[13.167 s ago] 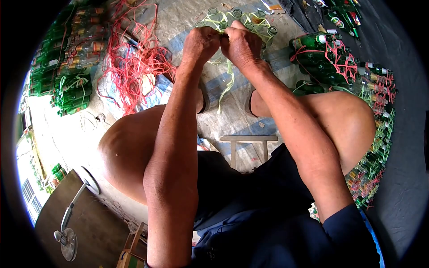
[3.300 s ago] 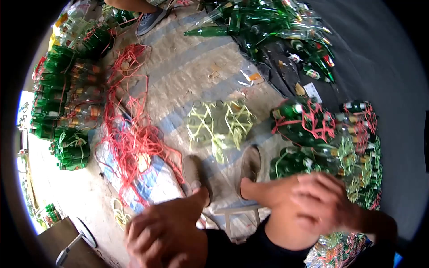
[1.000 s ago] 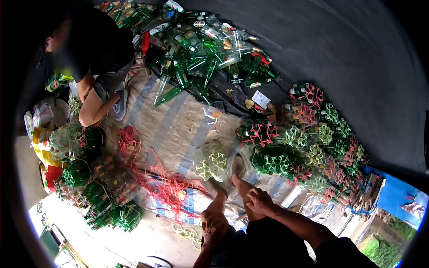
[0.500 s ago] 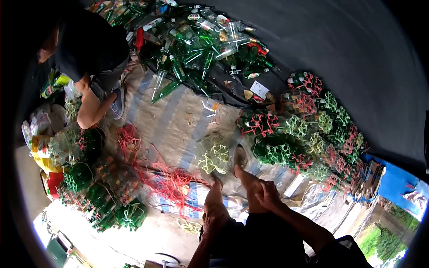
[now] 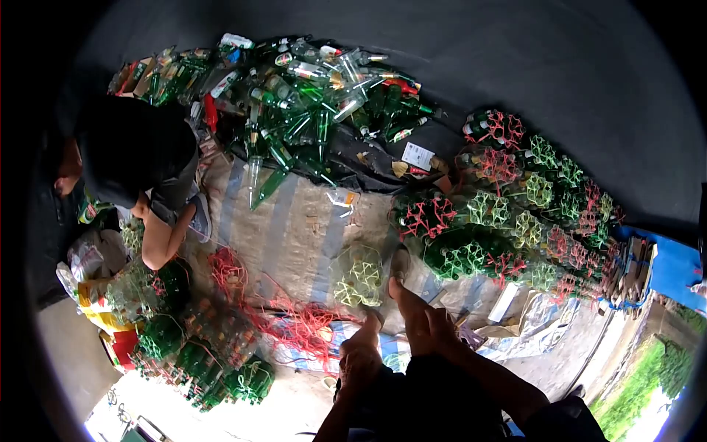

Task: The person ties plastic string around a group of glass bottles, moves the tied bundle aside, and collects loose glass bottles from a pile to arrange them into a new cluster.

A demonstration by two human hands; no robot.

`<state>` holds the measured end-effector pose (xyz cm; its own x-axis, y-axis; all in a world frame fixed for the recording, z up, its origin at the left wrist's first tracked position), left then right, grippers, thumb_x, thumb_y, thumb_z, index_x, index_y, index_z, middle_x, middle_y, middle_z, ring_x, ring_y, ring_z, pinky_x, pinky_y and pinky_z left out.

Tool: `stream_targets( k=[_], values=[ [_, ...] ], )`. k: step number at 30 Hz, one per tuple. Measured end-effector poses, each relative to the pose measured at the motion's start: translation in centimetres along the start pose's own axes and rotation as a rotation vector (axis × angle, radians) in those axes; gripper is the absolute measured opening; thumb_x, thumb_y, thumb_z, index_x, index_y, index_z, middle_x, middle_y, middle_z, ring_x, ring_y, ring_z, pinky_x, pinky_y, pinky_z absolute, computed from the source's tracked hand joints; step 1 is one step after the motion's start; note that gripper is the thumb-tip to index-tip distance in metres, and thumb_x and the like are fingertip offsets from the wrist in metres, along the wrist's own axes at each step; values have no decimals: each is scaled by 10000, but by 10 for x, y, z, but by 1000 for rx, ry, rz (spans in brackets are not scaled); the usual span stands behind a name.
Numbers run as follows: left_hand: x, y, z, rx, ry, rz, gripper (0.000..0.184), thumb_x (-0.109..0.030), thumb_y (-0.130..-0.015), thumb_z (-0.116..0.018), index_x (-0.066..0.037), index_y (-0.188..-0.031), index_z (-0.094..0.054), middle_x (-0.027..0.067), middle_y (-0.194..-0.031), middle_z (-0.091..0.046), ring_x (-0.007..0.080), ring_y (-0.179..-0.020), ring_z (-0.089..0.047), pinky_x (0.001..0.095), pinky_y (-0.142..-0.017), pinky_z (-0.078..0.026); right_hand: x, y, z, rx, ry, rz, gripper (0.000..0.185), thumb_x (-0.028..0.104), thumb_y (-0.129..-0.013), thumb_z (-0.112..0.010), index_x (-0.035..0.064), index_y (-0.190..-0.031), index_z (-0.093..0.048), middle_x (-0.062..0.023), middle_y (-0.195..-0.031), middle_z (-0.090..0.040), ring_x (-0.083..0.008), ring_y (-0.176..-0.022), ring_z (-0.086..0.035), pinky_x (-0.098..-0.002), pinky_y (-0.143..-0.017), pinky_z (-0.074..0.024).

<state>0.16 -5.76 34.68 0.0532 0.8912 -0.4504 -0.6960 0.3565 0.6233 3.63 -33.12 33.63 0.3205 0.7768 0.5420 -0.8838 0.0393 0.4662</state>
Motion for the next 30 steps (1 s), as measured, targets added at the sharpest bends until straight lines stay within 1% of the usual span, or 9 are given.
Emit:
stream_targets(
  k=[2,4,8,10,11,12,19,25,30],
  values=[
    [6,-9,0,-6,-111,25,131,-165,-838,-661,-40,-857,-697,124,-846,-664,349,-952,-635,513,-725,-505,-1,-6,8,30,15,-1,614,369,-847,-741,47,-1330,-540,-268,-1085,-571,-472,-989,-562,-574,-817,-459],
    [-28,-22,103,-49,65,148,181,-138,-818,-622,4,-917,-673,194,-825,-659,366,-817,-640,490,-737,-485,8,-7,24,2,47,50,473,292,-894,-672,56,-1282,-539,-229,-1033,-577,-447,-951,-577,-558,-756,-465],
    [-40,-43,183,-150,-171,-6,197,-193,-843,-661,-93,-997,-731,151,-956,-667,330,-1073,-568,403,-920,-432,25,-15,42,34,109,51,485,286,-882,-691,52,-1280,-543,-229,-1037,-583,-443,-959,-574,-553,-769,-468],
    [-38,-24,187,-333,-139,-186,213,-178,-845,-671,-76,-1026,-717,144,-1035,-672,339,-1112,-563,457,-954,-420,24,-16,38,25,88,40,485,285,-881,-693,50,-1278,-545,-229,-1040,-585,-441,-962,-574,-551,-771,-470],
    [-36,-16,184,-325,-59,-257,247,-159,-843,-674,-51,-1065,-692,149,-1139,-670,361,-1160,-547,523,-985,-406,25,-16,34,22,81,32,484,284,-880,-695,49,-1277,-546,-229,-1041,-586,-440,-963,-574,-550,-773,-471],
    [-35,-18,186,-316,-28,-270,250,-158,-844,-673,-49,-1068,-692,151,-1136,-671,362,-1156,-551,521,-981,-410,27,-18,31,13,72,26,484,283,-880,-696,48,-1276,-547,-229,-1042,-586,-440,-964,-574,-549,-774,-472],
    [-7,-55,207,-150,189,-160,270,-151,-848,-670,-34,-1090,-687,170,-1121,-677,369,-1125,-577,503,-952,-439,58,-33,1,-71,45,-51,483,277,-876,-706,42,-1269,-554,-230,-1051,-592,-435,-975,-574,-541,-782,-480],
    [26,-76,235,-124,280,-119,287,-146,-851,-667,-21,-1109,-683,187,-1107,-682,375,-1099,-600,487,-928,-463,97,-39,-14,-160,28,-101,481,272,-873,-714,36,-1262,-559,-230,-1059,-597,-430,-983,-575,-535,-789,-487],
    [33,-105,257,-142,353,-30,301,-141,-854,-665,-10,-1125,-679,200,-1096,-686,380,-1077,-619,475,-908,-483,92,-37,-9,-176,7,-117,480,268,-870,-721,31,-1257,-564,-230,-1065,-601,-426,-990,-575,-530,-795,-493]
  ],
)
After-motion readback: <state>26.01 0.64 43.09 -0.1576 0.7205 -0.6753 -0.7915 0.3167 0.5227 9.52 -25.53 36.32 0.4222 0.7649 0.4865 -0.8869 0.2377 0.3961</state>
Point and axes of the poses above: each hand's wrist, its own y-axis away from the middle knuckle, its own z-axis out of the back of the hand, x = y × z, the point moved 10 cm from there along -y, towards the middle knuckle
